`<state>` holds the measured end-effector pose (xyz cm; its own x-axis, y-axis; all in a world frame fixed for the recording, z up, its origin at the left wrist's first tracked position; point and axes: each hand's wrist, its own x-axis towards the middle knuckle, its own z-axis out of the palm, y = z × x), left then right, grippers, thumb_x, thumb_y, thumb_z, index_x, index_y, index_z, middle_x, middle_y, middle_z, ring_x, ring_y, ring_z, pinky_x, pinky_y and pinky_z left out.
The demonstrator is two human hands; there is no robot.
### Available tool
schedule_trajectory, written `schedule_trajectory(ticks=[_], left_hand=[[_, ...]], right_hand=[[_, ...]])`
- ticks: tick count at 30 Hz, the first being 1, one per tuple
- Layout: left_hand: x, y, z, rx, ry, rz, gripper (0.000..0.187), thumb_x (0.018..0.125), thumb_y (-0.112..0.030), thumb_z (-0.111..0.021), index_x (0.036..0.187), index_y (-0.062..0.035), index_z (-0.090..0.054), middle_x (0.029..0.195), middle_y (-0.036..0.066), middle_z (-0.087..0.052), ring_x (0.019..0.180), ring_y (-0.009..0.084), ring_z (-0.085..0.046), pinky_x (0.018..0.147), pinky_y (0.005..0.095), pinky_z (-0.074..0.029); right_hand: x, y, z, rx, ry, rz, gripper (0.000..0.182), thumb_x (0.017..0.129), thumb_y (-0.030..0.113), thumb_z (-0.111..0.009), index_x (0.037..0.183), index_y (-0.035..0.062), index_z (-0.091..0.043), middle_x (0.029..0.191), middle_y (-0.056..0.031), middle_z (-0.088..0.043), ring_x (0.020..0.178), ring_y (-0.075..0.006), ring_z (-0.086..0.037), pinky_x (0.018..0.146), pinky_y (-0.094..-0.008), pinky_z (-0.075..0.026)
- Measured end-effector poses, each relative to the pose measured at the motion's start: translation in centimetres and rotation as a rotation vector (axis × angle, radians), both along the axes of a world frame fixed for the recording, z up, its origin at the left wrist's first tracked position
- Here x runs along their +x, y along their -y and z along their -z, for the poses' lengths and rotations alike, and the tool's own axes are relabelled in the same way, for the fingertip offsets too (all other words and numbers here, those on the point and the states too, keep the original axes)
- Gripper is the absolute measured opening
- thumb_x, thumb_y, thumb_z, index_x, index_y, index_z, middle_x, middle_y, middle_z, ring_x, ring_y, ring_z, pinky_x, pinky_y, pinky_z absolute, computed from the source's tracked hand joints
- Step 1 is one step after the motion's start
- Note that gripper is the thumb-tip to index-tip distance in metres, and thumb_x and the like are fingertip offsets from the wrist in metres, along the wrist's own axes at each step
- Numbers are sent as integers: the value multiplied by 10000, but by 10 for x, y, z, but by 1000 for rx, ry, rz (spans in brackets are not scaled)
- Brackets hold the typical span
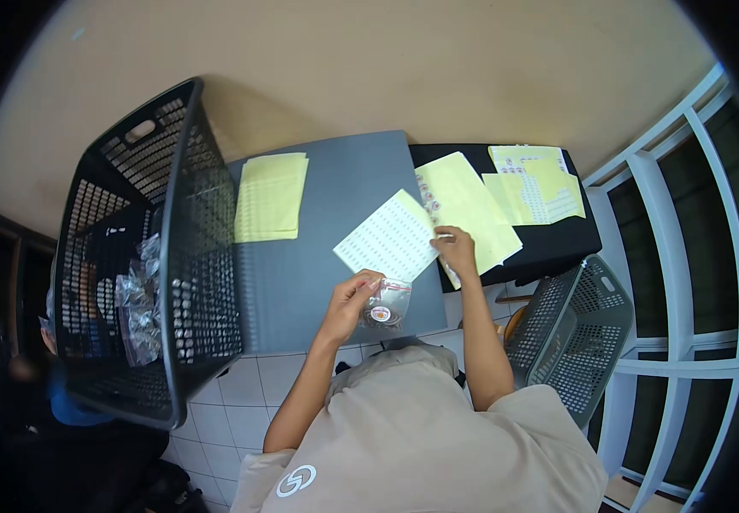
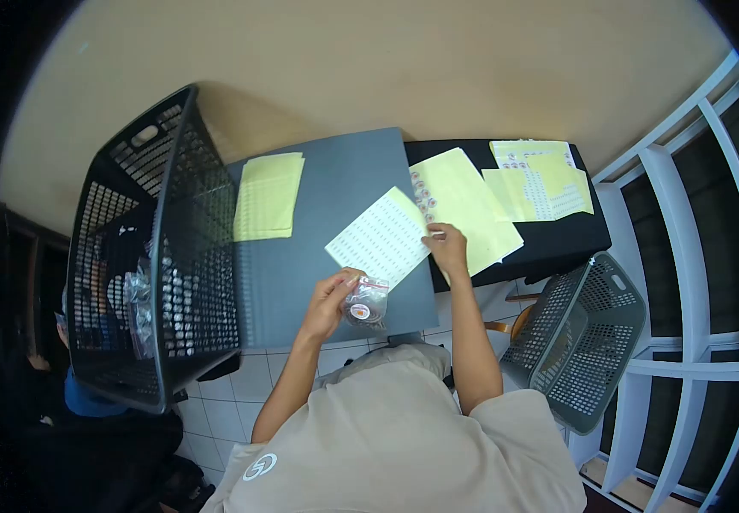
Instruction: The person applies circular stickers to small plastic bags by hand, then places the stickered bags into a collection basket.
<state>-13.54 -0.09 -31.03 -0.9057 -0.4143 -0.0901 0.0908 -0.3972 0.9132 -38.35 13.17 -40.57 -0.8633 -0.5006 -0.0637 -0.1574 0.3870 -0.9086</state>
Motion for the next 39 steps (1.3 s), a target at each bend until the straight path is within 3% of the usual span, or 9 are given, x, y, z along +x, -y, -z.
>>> schedule_trajectory(ticks=[4, 7, 16, 24, 28, 39], left_hand=[[-43, -2, 55, 123, 168, 10, 233, 961, -144, -520, 1042, 48, -626, 902, 43, -575, 879, 120, -507, 862, 265, -385], [-54, -3, 68, 93, 258, -7, 237, 962, -138, -515, 1067, 45, -624, 905, 40, -574, 877, 123, -513, 871, 268, -386], [-69, -12, 60, 159, 304, -29, 253, 960, -124, -514, 1122, 45, -609, 1012, 52, -610, 860, 120, -525, 844, 258, -424], [-69, -12, 65, 83, 286, -35, 253, 958, -122, -516, 1114, 55, -608, 1007, 68, -607, 873, 125, -525, 857, 264, -416], [-70, -13, 67, -19, 305, -28, 246, 968, -117, -500, 1102, 56, -611, 1117, 75, -600, 911, 118, -521, 865, 254, -421], [-70, -19, 63, -50, 322, -66, 269, 959, -147, -528, 1108, 64, -605, 1131, 95, -589, 888, 130, -541, 865, 270, -420]], right_hand=[[3, 1, -6, -22, 14, -24, 302, 712, 63, -738, 998, -17, -686, 925, -133, -703, 789, -202, -678, 713, -303, -538], [4, 4, -17, 15, 5, -15, 282, 709, 63, -736, 975, -19, -691, 889, -131, -707, 764, -198, -682, 698, -295, -537], [-14, 17, -27, 69, 42, -48, 231, 718, 86, -734, 919, -21, -701, 820, -139, -711, 713, -201, -691, 683, -298, -540], [-20, 25, -27, 121, 33, -6, 172, 715, 97, -747, 839, -12, -700, 748, -135, -704, 674, -210, -692, 658, -306, -537], [-16, 29, -36, 145, -56, -35, 121, 731, 83, -732, 806, -1, -689, 730, -147, -694, 662, -250, -688, 636, -331, -530], [-11, 35, -39, 123, -214, -64, 65, 753, 48, -687, 793, -3, -683, 722, -168, -676, 662, -318, -673, 636, -379, -521]])
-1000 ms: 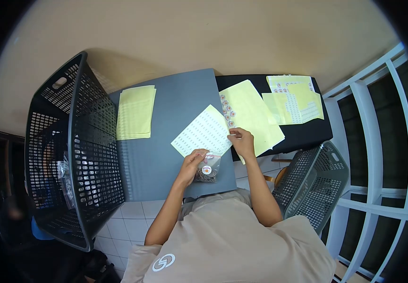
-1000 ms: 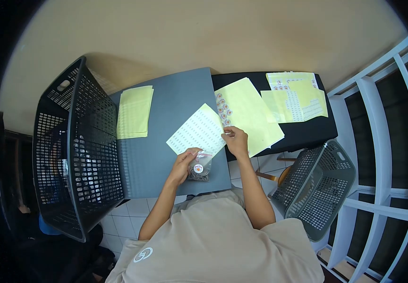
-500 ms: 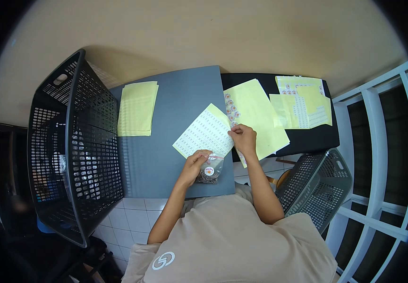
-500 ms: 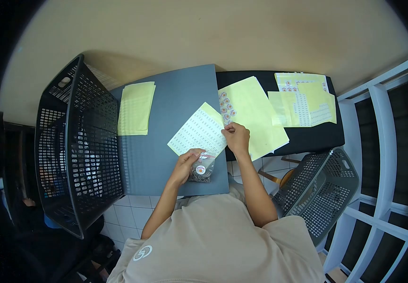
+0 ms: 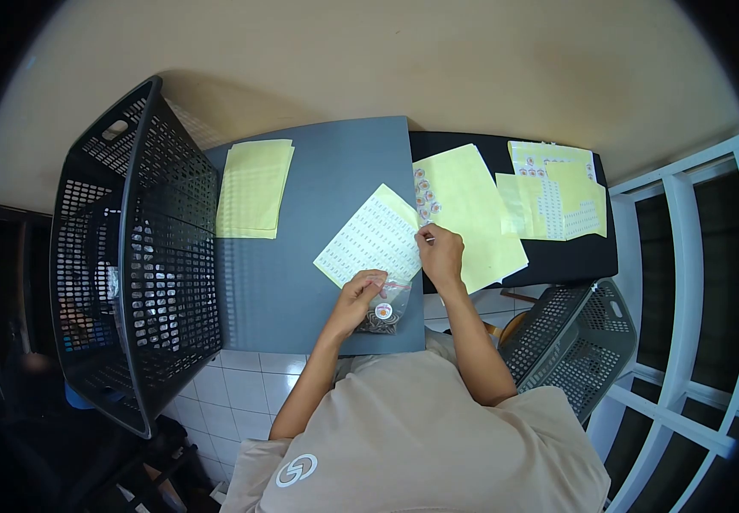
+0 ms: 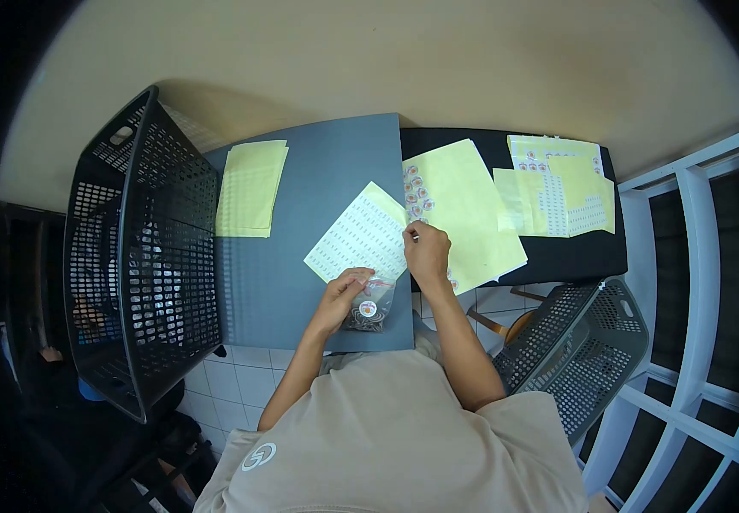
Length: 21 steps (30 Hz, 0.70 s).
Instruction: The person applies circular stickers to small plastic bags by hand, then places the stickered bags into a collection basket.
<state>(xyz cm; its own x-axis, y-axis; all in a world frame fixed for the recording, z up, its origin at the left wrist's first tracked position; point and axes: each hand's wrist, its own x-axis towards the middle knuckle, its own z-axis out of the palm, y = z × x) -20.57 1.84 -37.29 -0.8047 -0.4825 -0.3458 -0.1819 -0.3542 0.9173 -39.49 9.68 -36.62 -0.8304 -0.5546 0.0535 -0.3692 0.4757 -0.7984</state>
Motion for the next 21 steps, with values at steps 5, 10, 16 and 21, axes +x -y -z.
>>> schedule_trajectory(ticks=[5, 10, 16, 21], left_hand=[[-1, -1, -2, 3, 15, 15, 288, 963, -141, -525, 1168, 55, -579, 1167, 89, -591, 926, 122, -533, 883, 257, -416], [3, 8, -5, -42, 76, -104, 289, 966, -170, -537, 1105, 71, -617, 1195, 93, -575, 982, 152, -563, 881, 277, -435], [23, 42, -15, -107, 143, -132, 352, 960, -202, -553, 1192, 62, -578, 1188, 111, -604, 1058, 153, -550, 919, 261, -419], [28, 58, -45, -14, 115, -226, 356, 991, -251, -492, 1157, 42, -607, 1111, 130, -639, 1026, 172, -580, 903, 280, -452]], right_hand=[[-6, 0, 6, 16, -233, -184, 61, 759, -12, -654, 801, -47, -627, 834, -178, -633, 747, -287, -649, 650, -341, -521], [-12, -3, 8, -141, 64, -245, 64, 782, -22, -641, 831, -40, -605, 843, -135, -612, 771, -235, -634, 642, -324, -515], [-15, -2, -6, -291, 612, -180, 53, 829, 17, -636, 869, -14, -619, 823, -62, -625, 757, -132, -609, 631, -270, -508], [-6, 2, -43, -434, 794, -202, 72, 858, 43, -620, 901, -11, -600, 784, -52, -595, 720, -107, -573, 604, -248, -481]])
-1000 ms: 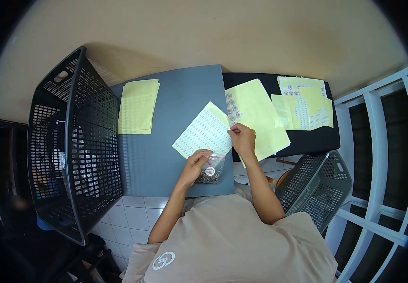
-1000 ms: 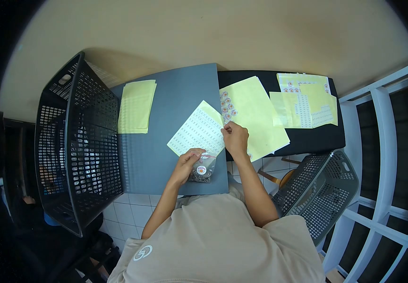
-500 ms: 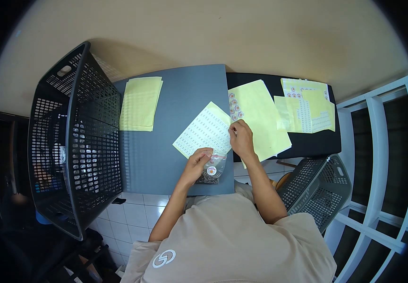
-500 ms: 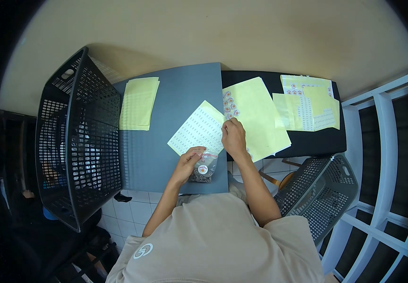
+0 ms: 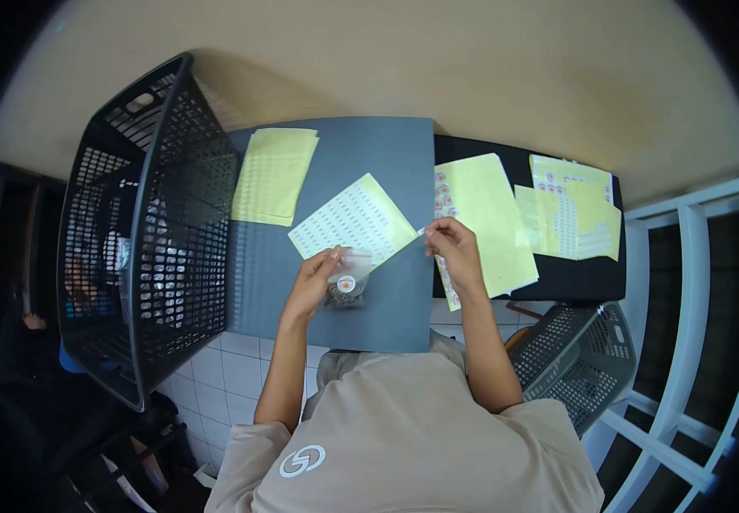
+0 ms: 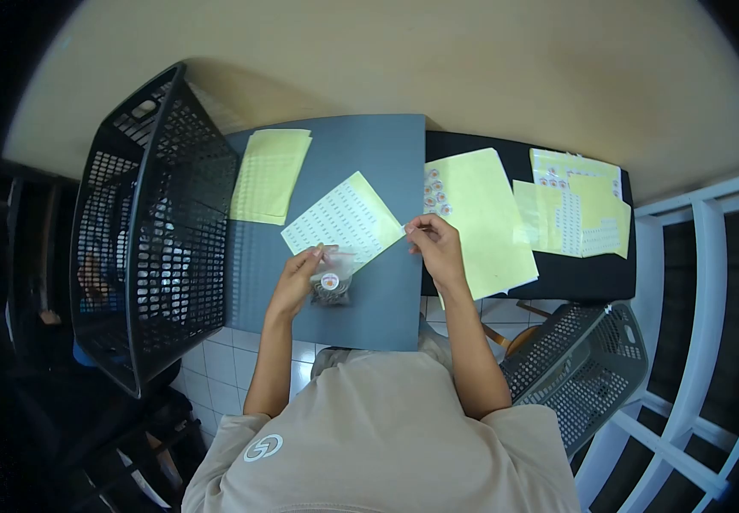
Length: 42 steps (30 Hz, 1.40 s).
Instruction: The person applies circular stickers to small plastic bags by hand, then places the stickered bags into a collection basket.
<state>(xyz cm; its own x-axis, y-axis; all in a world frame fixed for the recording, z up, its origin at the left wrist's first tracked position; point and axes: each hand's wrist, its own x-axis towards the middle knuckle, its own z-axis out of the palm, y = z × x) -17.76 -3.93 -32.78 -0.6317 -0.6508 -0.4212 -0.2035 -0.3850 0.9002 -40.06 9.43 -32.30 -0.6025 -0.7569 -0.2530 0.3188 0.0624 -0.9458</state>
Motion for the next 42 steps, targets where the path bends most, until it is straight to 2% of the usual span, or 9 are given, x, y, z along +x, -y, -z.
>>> schedule_trajectory(ticks=[1, 9, 15, 25, 31, 34, 37, 39, 42], left_hand=[[0, 2, -14, 162, -78, -47, 351, 999, -252, -472, 1145, 33, -616, 1116, 132, -638, 1032, 179, -583, 902, 287, -460], [-56, -23, -107, 33, -363, -4, 598, 1035, -418, -258, 1190, 63, -579, 1156, 162, -603, 1062, 213, -578, 922, 355, -455], [-65, -30, -130, 59, -383, 17, 613, 1028, -437, -236, 1251, 61, -515, 992, 146, -609, 728, 197, -582, 649, 335, -502], [-59, -35, -123, -99, -303, 24, 620, 1030, -444, -232, 1282, 51, -507, 880, 65, -573, 662, 115, -464, 571, 271, -418], [-41, -36, -125, -216, -373, 82, 595, 1032, -433, -270, 1311, 40, -497, 816, 31, -540, 645, 88, -434, 569, 249, -422], [-30, -33, -125, -200, -418, 44, 553, 1041, -395, -284, 1079, 57, -600, 724, 32, -531, 641, 106, -500, 600, 271, -441], [-10, -22, -119, -274, -402, 33, 551, 1042, -386, -298, 1035, 56, -627, 785, 52, -601, 684, 106, -544, 629, 273, -469], [7, -21, -135, -200, -400, 95, 557, 1040, -383, -314, 958, 52, -653, 842, 73, -651, 727, 104, -581, 652, 261, -485], [30, -17, -128, -234, -427, 168, 470, 1028, -323, -391, 926, 39, -674, 834, 69, -663, 735, 93, -591, 654, 237, -481]], right_hand=[[4, 1, -13, -64, 57, 1, 81, 858, 46, -626, 907, -12, -597, 793, -51, -591, 685, -102, -569, 572, -243, -472], [55, 18, -126, -265, 139, -143, 79, 862, 25, -622, 901, -22, -573, 713, -50, -561, 474, -82, -507, 388, -211, -385], [59, 30, -129, -276, 53, -95, 84, 867, 42, -647, 884, -20, -593, 684, -33, -598, 464, -24, -489, 396, -176, -372], [76, 37, -123, -286, -86, 44, 101, 860, 32, -640, 869, -9, -548, 678, -47, -596, 454, -61, -515, 372, -191, -377], [79, 36, -128, -348, 172, -40, 185, 858, 61, -662, 883, 15, -484, 710, -92, -620, 483, -100, -574, 365, -219, -409], [89, 32, -137, -324, 203, -31, 171, 855, 54, -646, 853, 45, -475, 666, -70, -593, 408, -111, -527, 329, -228, -378], [98, 18, -145, -260, 96, -20, 174, 846, 52, -663, 856, 46, -489, 694, -50, -581, 496, -89, -535, 397, -200, -399], [105, 10, -142, -245, -395, 189, 197, 834, 72, -696, 922, 18, -528, 815, -65, -591, 686, -77, -560, 564, -196, -445], [123, -3, -147, -207, -443, 100, 180, 816, 64, -712, 947, -1, -608, 900, -59, -599, 796, -59, -542, 647, -209, -444]])
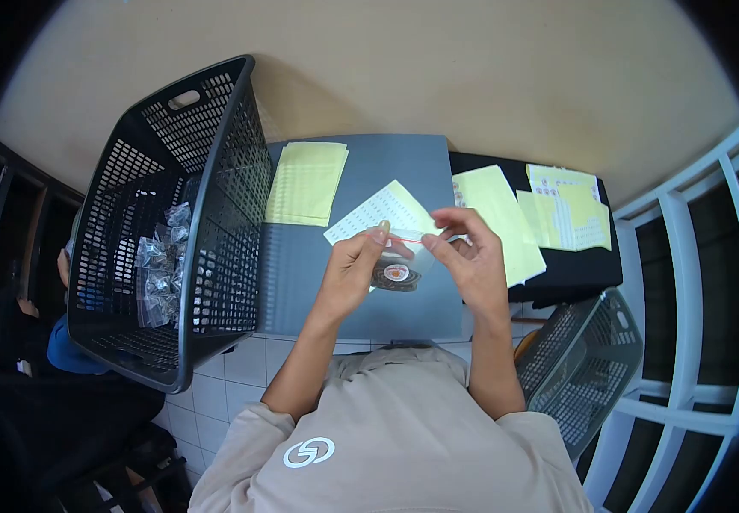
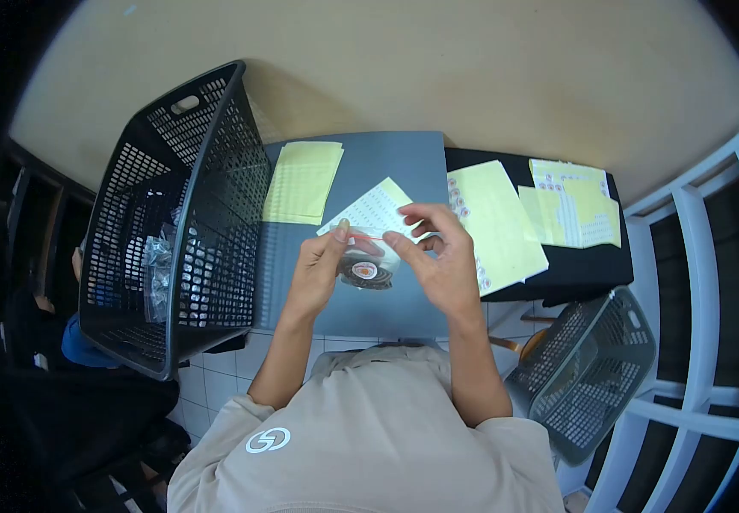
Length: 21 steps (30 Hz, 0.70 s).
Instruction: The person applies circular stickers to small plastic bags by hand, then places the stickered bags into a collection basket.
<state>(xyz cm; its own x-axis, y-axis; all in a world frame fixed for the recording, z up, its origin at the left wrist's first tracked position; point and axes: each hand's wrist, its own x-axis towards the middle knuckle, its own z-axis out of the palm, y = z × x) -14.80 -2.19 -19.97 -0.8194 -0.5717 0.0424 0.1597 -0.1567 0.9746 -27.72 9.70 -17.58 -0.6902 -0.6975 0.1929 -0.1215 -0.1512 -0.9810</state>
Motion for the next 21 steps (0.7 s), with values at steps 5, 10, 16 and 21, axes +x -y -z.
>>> schedule_trajectory(ticks=[5, 10, 16, 21], left_hand=[[37, -9, 3, -96, 28, 13, 287, 978, -204, -535, 902, 32, -680, 812, 46, -652, 700, 68, -561, 612, 223, -447], [78, -23, 24, 45, 1, -82, 272, 970, -201, -553, 838, 5, -670, 705, -7, -602, 638, 34, -510, 554, 193, -379], [121, -42, 47, 74, 92, 181, 395, 1009, -296, -465, 758, -27, -608, 677, -35, -568, 613, 22, -478, 521, 207, -370], [138, -66, 39, -42, 282, 507, 350, 1004, -216, -464, 754, 7, -566, 655, -23, -482, 584, 55, -424, 545, 216, -363]], right_hand=[[46, -15, 16, 105, 173, -124, 94, 835, 69, -694, 878, -8, -663, 745, -28, -629, 648, -58, -543, 580, -208, -442], [105, -30, 28, 68, 241, -88, 65, 854, 52, -656, 864, -9, -636, 729, -21, -622, 634, -50, -540, 558, -196, -425], [156, -75, 50, 164, 335, -68, 63, 862, 62, -644, 862, 3, -622, 749, -14, -611, 666, -59, -540, 600, -212, -441], [194, -100, 63, 253, 187, -98, 51, 889, 34, -605, 900, -14, -591, 802, -15, -592, 752, -70, -524, 674, -242, -461]])
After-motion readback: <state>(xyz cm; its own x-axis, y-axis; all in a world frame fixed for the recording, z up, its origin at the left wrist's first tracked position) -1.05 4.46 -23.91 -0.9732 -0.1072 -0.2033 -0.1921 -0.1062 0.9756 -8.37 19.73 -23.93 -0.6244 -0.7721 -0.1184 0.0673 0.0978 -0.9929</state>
